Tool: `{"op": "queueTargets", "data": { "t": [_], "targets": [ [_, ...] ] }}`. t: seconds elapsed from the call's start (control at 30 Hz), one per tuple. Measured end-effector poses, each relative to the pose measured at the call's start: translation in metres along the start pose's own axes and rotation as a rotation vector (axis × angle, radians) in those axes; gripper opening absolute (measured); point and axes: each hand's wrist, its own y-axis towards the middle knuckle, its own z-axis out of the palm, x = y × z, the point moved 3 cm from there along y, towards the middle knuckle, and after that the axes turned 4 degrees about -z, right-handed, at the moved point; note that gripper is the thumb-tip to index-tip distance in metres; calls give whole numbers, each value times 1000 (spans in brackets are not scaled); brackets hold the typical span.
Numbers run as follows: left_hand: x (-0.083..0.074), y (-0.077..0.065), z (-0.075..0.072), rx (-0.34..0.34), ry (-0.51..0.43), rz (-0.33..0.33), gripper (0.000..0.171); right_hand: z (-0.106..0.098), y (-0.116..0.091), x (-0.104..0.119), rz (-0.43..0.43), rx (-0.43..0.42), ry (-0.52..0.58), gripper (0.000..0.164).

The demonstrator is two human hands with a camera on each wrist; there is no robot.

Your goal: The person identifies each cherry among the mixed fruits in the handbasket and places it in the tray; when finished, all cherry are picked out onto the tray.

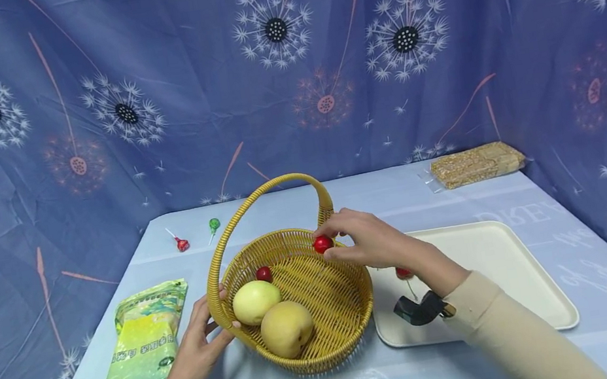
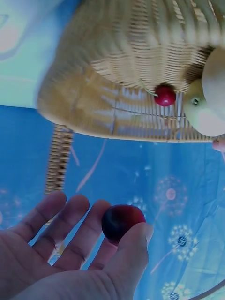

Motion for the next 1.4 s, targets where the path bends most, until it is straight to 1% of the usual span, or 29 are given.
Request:
{"op": "queueTargets", "data": {
  "t": [0.13,0.3,0.47,0.57,0.73,0.97,1.2,1.3,1.4],
  "targets": [
    [0,0,0,-1,-1,-2,56,-6,-20,-9,42,-61,3,35],
    [1,1,0,0,-11,-9,56,-9,-42,-25,119,-120,1,32],
    [1,1,1,2,-11,-11,58,-7,-62,-48,178,-169,-15,30],
    [1,1,0,0,-10,-4,58,-4,-73,-62,215,-182,-35,30],
    [0,1,-1,-3,3,-1,58,3,-87,-82,248,-176,-70,32],
    [0,1,-1,-5,9,9,58,11,-99,-103,298,-132,-68,34],
    [1,1,-1,-6,4,8,58,15,-105,-111,362,-93,-72,35],
    [2,1,-1,-6,4,12,58,16,-106,-114,370,-94,-79,34],
    [2,1,-1,-5,-1,10,58,18,-107,-116,359,-96,-87,33]
  ]
}}
